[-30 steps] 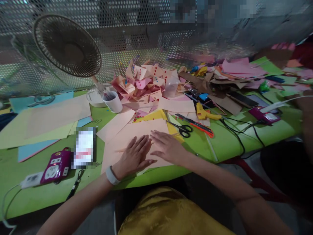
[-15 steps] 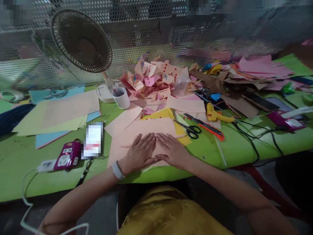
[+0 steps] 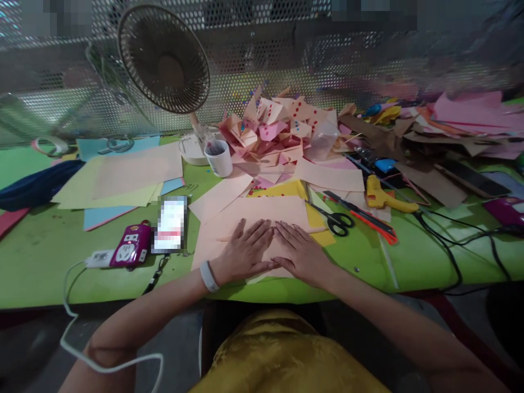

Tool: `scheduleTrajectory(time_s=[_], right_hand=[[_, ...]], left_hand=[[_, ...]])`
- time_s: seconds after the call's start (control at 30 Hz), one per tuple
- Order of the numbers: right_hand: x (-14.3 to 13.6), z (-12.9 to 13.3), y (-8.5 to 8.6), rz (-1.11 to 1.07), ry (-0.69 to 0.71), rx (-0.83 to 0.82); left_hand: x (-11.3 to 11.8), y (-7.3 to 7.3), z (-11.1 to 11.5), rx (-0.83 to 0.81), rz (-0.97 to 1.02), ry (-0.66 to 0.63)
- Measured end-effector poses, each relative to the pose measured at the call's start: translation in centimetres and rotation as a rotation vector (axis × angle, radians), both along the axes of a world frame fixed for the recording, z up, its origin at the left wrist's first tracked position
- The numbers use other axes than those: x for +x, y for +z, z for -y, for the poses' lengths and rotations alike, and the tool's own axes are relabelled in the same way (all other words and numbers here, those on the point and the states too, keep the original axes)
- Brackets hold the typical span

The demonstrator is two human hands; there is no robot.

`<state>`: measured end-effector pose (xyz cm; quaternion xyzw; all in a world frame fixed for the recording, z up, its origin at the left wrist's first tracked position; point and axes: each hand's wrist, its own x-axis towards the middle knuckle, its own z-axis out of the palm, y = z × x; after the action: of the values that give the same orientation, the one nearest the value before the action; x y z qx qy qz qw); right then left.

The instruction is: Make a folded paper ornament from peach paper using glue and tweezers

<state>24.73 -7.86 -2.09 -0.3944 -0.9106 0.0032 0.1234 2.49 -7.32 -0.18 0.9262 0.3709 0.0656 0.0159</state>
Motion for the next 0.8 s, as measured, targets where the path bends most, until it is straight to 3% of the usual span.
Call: scheduleTrajectory(time_s=[0.57,0.8], right_hand=[[-0.04,-0.03,0.79,-0.020,-0.009,-0.054],[0.02,-0.05,0.90,-0.028,-0.002,-0.047]], left_hand=[[0.54,0.89,-0.10,-0.061,0.005,0.051],[0.76,0.86,-0.05,-0.010,-0.001,0.052]])
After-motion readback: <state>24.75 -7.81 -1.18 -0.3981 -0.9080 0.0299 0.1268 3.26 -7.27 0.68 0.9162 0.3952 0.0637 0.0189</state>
